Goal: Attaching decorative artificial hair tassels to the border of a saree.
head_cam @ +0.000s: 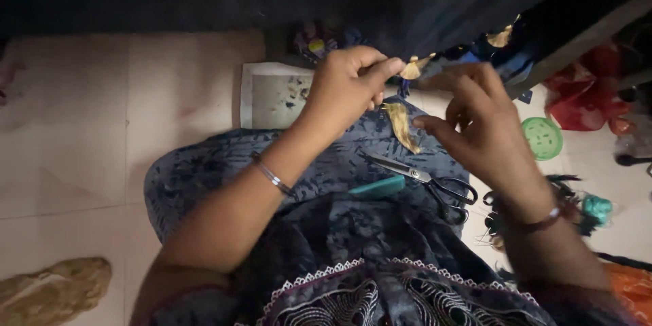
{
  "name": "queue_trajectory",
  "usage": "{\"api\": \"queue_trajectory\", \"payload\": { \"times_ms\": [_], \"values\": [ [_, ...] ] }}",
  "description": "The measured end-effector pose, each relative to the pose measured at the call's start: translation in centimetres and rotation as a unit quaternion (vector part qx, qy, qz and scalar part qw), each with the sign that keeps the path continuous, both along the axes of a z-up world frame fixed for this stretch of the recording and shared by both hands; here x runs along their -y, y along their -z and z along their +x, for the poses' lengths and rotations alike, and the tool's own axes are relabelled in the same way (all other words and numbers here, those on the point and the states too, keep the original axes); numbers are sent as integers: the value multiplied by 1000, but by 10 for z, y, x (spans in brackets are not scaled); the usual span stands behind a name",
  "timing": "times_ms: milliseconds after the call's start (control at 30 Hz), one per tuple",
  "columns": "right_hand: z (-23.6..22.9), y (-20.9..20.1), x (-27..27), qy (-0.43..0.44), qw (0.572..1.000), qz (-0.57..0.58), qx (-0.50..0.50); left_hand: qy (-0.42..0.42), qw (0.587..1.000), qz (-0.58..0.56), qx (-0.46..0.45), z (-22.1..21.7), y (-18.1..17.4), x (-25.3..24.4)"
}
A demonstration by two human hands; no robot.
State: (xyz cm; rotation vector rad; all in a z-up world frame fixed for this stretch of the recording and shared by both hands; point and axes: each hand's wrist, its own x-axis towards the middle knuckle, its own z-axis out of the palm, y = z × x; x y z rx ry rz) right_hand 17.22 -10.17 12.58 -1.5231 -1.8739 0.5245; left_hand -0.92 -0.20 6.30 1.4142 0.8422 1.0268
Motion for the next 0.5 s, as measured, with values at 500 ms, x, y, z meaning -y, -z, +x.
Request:
{"api": "queue_trajectory", "payload": {
  "times_ms": [500],
  "values": [
    [5, -74, -58, -217, 932, 176, 231, 154, 985, -80, 12, -24, -14, -20]
  ]
}}
